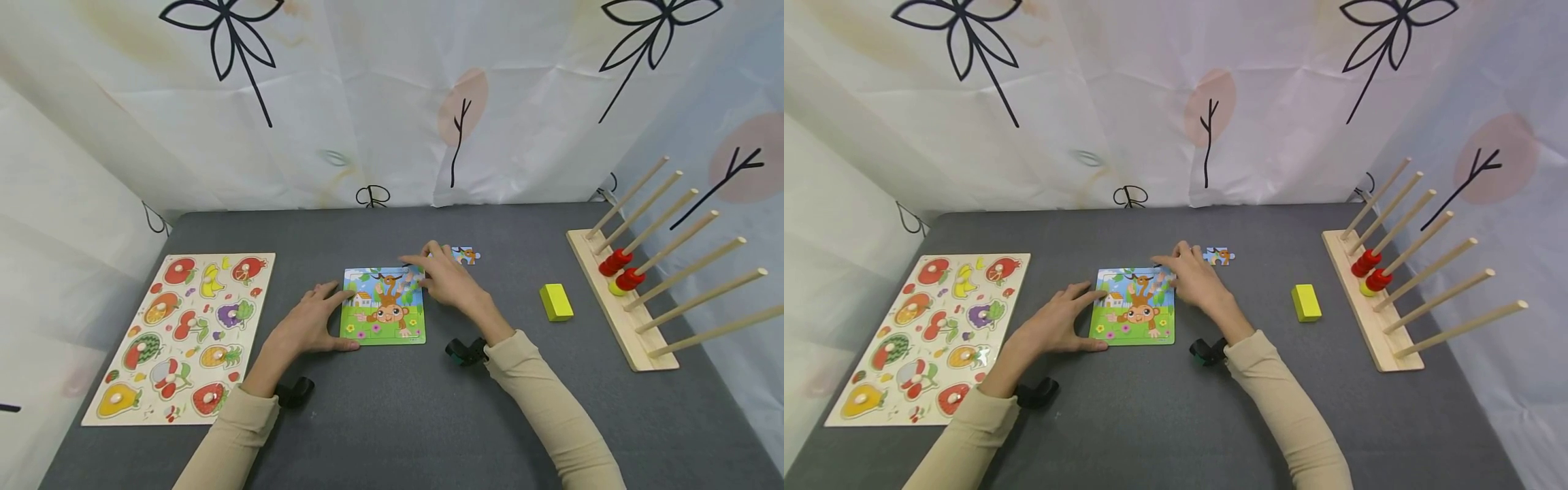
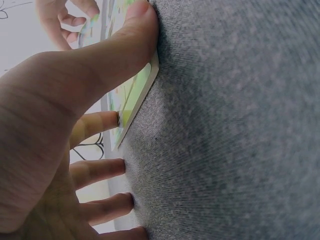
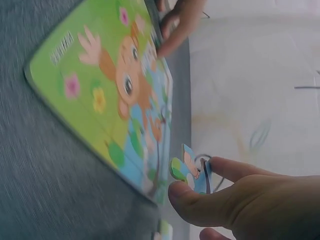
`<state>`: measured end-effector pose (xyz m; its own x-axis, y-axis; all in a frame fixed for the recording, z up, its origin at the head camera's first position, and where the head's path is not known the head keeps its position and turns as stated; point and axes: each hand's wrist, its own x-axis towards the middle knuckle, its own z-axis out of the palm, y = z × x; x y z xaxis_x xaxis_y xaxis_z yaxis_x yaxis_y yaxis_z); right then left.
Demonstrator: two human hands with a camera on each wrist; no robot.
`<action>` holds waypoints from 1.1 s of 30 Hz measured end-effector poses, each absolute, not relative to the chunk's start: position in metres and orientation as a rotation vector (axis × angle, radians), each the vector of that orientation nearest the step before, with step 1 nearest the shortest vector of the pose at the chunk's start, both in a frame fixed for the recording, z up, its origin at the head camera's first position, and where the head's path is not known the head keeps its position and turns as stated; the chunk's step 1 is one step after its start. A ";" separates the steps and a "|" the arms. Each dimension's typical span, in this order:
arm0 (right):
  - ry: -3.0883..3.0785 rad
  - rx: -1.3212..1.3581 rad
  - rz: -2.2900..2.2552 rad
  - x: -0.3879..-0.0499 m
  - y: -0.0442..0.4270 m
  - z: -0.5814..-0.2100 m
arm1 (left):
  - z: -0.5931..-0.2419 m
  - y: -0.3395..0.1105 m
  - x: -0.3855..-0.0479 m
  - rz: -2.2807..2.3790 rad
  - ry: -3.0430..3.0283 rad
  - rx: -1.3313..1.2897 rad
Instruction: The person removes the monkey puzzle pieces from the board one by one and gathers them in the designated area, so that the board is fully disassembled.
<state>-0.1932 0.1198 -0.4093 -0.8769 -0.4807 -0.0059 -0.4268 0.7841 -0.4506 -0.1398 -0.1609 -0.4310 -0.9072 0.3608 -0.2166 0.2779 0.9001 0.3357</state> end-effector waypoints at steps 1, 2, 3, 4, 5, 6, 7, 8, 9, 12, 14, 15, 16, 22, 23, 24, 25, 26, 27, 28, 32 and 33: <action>2.853 -0.723 -0.676 -0.195 0.123 -0.408 | -0.431 -0.161 -0.140 0.433 2.791 0.479; 2.854 -0.716 -0.675 -0.196 0.126 -0.407 | -0.431 -0.161 -0.140 0.431 2.792 0.479; 2.857 -0.707 -0.674 -0.198 0.129 -0.406 | -0.430 -0.161 -0.140 0.431 2.791 0.477; 2.855 -0.695 -0.674 -0.199 0.132 -0.405 | -0.430 -0.161 -0.139 0.431 2.791 0.477; 2.851 -0.676 -0.672 -0.201 0.136 -0.403 | -0.430 -0.161 -0.139 0.432 2.792 0.478; 2.850 -0.663 -0.665 -0.203 0.139 -0.402 | -0.430 -0.161 -0.139 0.432 2.791 0.479; 2.849 -0.650 -0.655 -0.204 0.143 -0.402 | -0.430 -0.161 -0.139 0.434 2.792 0.480; 2.845 -0.632 -0.648 -0.206 0.147 -0.401 | -0.430 -0.161 -0.139 0.435 2.793 0.483; 2.842 -0.614 -0.640 -0.207 0.151 -0.401 | -0.430 -0.161 -0.139 0.438 2.793 0.487; 2.837 -0.566 -0.609 -0.212 0.164 -0.401 | -0.431 -0.162 -0.139 0.442 2.793 0.495; 2.835 -0.532 -0.596 -0.215 0.172 -0.401 | -0.431 -0.162 -0.139 0.442 2.794 0.499; 2.835 -0.518 -0.591 -0.217 0.176 -0.401 | -0.431 -0.162 -0.139 0.441 2.794 0.500; 2.834 -0.504 -0.588 -0.218 0.179 -0.400 | -0.431 -0.162 -0.139 0.441 2.793 0.500; 2.819 -0.438 -0.599 -0.223 0.198 -0.399 | -0.431 -0.162 -0.139 0.441 2.794 0.495; 2.816 -0.428 -0.602 -0.224 0.200 -0.399 | -0.431 -0.162 -0.139 0.441 2.794 0.494; 2.815 -0.420 -0.600 -0.225 0.203 -0.399 | -0.431 -0.162 -0.139 0.442 2.793 0.493; 2.813 -0.410 -0.598 -0.225 0.205 -0.399 | -0.432 -0.162 -0.139 0.443 2.793 0.492; 2.810 -0.398 -0.596 -0.226 0.208 -0.400 | -0.432 -0.162 -0.139 0.444 2.793 0.492; 2.808 -0.386 -0.588 -0.227 0.210 -0.400 | -0.432 -0.162 -0.139 0.445 2.793 0.493; 2.807 -0.374 -0.579 -0.228 0.213 -0.401 | -0.432 -0.162 -0.139 0.446 2.792 0.493; 2.794 -0.318 -0.548 -0.231 0.223 -0.404 | -0.432 -0.162 -0.139 0.446 2.791 0.494; 2.791 -0.307 -0.543 -0.231 0.225 -0.404 | -0.432 -0.162 -0.139 0.446 2.790 0.493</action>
